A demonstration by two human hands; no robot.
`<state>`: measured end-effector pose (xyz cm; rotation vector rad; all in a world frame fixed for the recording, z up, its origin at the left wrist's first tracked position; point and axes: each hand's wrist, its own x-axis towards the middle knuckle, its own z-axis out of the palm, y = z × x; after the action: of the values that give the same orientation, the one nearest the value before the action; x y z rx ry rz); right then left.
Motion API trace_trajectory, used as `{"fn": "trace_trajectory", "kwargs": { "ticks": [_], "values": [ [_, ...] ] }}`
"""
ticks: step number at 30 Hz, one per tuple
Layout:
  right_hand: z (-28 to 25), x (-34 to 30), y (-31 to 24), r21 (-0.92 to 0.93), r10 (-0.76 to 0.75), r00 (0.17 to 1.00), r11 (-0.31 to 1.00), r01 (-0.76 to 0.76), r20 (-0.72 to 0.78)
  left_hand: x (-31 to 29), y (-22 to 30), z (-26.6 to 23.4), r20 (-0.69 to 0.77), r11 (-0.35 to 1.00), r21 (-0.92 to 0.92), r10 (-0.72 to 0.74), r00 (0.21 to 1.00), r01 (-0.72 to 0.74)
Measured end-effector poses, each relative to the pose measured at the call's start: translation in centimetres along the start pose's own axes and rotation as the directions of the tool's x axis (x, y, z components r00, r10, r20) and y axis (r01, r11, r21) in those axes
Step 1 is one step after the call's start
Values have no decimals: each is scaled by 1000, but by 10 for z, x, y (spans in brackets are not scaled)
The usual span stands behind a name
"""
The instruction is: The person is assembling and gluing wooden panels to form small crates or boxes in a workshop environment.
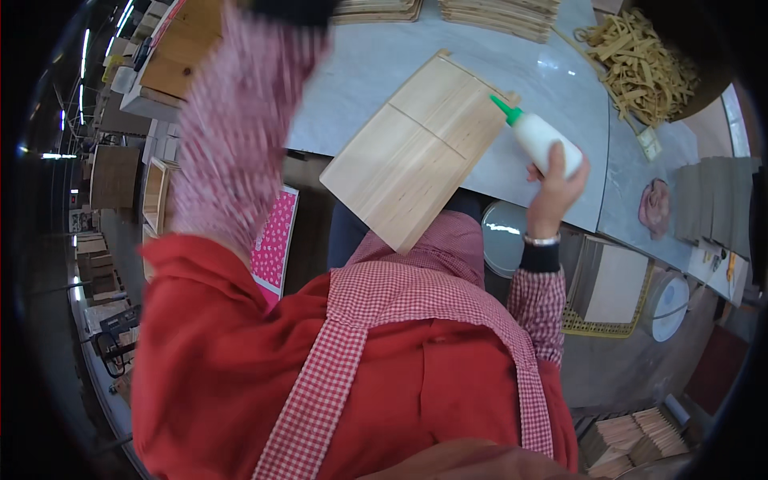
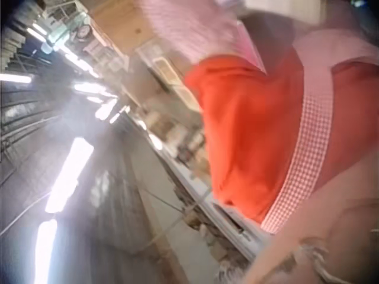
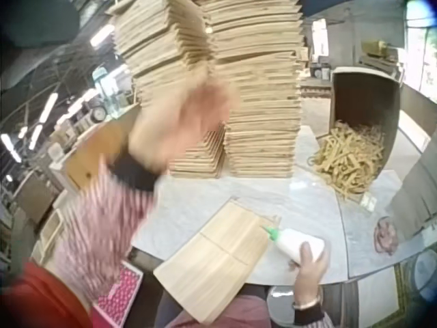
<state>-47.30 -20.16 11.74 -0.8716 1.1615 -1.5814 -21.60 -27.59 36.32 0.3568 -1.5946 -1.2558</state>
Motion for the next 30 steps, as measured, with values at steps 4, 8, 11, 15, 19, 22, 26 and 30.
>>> {"fn": "trace_trajectory", "kwargs": {
  "ticks": [4, 8, 11, 15, 19, 22, 26, 30],
  "values": [
    [43, 17, 23, -126, 9, 988, 992, 11, 154, -206, -71, 20, -858, 929, -263, -348, 378, 259],
    [71, 16, 33, -229, -18, 942, 968, 100, 336, -353, -88, 66, -894, 808, -409, -448, -10, 425],
    [90, 1, 55, -313, -59, 923, 931, 189, 381, -374, -96, 99, -782, 709, -623, -576, -239, 329],
    [110, -19, 61, -369, -135, 907, 882, 294, 400, -363, -110, 110, -620, 610, -779, -784, -32, 145],
    [118, -25, 56, -387, -218, 869, 828, 406, 444, -360, -128, 113, -500, 519, -852, -845, 189, 69],
    [113, -27, 44, -400, -277, 819, 765, 505, 502, -358, -138, 116, -450, 474, -880, -828, 334, -9],
    [86, -27, 23, -431, -323, 753, 663, 612, 573, -356, -147, 112, -422, 465, -886, -809, 410, 6],
    [41, -37, 2, -493, -308, 767, 620, 610, 562, -354, -148, 111, -449, 499, -866, -782, 433, 3]
  ]
}}
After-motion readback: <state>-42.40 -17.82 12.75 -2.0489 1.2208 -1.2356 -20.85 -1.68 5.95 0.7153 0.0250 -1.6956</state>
